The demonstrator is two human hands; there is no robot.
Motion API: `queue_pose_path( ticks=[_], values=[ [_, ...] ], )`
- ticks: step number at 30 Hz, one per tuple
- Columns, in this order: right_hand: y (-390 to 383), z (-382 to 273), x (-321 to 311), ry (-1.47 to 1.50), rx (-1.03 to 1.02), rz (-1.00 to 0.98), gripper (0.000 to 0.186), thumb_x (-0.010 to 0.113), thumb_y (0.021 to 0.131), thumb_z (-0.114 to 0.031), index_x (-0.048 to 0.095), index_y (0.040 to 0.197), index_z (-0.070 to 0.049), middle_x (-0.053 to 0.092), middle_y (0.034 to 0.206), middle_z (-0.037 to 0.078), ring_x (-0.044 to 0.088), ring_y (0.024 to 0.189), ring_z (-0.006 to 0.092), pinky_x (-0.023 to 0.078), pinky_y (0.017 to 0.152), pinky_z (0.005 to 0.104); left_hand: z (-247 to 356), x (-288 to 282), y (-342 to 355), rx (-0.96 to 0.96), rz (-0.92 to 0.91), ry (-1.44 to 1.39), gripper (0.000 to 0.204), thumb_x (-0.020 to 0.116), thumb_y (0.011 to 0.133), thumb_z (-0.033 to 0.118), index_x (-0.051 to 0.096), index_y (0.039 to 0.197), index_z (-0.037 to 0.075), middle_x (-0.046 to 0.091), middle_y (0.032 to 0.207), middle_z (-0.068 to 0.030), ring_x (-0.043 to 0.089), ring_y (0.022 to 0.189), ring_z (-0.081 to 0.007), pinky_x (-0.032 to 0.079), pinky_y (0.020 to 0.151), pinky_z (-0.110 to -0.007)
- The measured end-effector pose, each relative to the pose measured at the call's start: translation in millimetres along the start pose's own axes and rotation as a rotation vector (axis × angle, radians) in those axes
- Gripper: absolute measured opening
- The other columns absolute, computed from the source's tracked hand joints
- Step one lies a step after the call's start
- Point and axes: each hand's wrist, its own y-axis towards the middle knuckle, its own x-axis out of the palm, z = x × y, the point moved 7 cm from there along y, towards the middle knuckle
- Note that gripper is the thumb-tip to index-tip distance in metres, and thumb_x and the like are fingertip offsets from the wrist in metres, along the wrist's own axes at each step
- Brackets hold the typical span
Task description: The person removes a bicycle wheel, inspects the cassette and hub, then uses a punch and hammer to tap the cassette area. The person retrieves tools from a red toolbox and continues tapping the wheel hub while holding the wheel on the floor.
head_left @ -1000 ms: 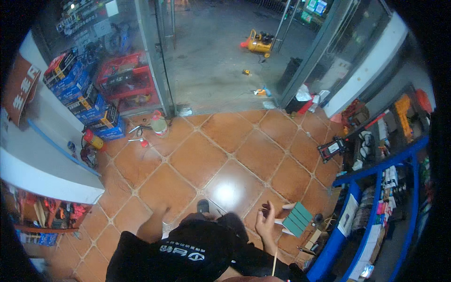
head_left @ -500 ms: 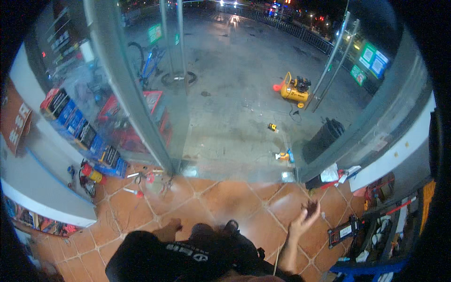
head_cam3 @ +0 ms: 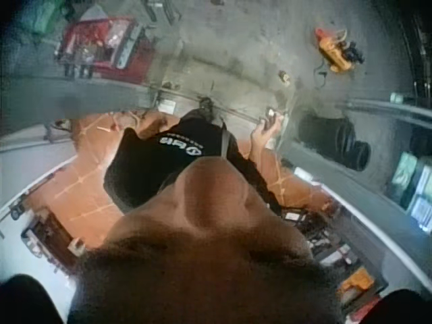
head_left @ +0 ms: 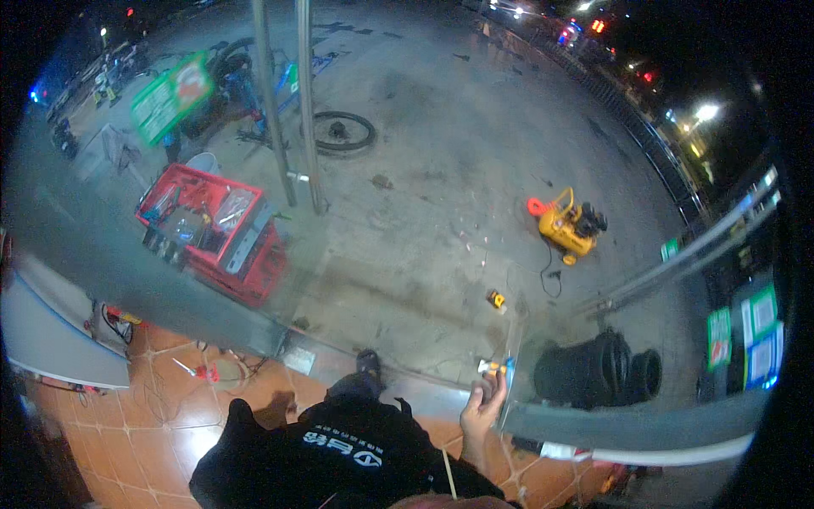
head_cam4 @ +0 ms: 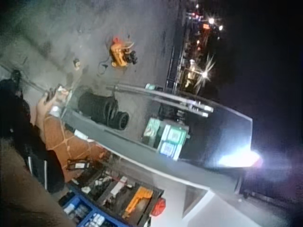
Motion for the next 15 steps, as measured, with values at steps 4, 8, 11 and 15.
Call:
queue_pose_path(
  ticks=[4, 8, 11, 15],
  values=[
    [110, 42, 32, 0.01, 0.174, 0.051, 0.057, 0.049, 0.098, -0.003, 0.027, 0.15, -0.003, 0.052, 0.124, 0.014, 0.058, 0.098, 0.0177, 0.048, 0.088, 0.0304, 289, 136, 44, 0.385, -0.074, 0.109, 0.028, 0.063, 0.092, 0.028, 0.064, 0.095, 0.0, 0.062, 0.075, -0.0094, 0.059, 0.06, -0.0231, 0.048, 0.053, -0.038],
    [234, 112, 79, 0.006, 0.209, 0.075, 0.056, 0.048, 0.099, -0.007, 0.028, 0.151, -0.006, 0.054, 0.125, 0.014, 0.059, 0.097, 0.0192, 0.048, 0.087, 0.0323, 549, 272, -7, 0.601, -0.021, 0.37, 0.029, 0.056, 0.095, 0.028, 0.064, 0.099, 0.0, 0.064, 0.076, -0.0085, 0.061, 0.064, -0.0169, 0.049, 0.057, -0.034],
    [345, 149, 122, -0.024, 0.265, 0.07, 0.057, 0.048, 0.099, -0.007, 0.028, 0.151, -0.007, 0.054, 0.125, 0.015, 0.06, 0.097, 0.0196, 0.048, 0.087, 0.0331, 658, 353, -33, 0.669, -0.186, 0.172, 0.028, 0.056, 0.095, 0.024, 0.063, 0.1, -0.003, 0.066, 0.081, -0.0108, 0.062, 0.068, -0.0175, 0.051, 0.06, -0.034],
    [518, 259, 202, -0.007, 0.188, -0.026, 0.059, 0.05, 0.096, -0.005, 0.027, 0.151, -0.006, 0.054, 0.126, 0.018, 0.06, 0.103, 0.0216, 0.049, 0.088, 0.0323, 726, 400, 74, 0.66, -0.181, 0.09, 0.027, 0.059, 0.091, 0.022, 0.064, 0.1, -0.003, 0.066, 0.082, -0.011, 0.062, 0.065, -0.0182, 0.051, 0.059, -0.033]
  ],
)
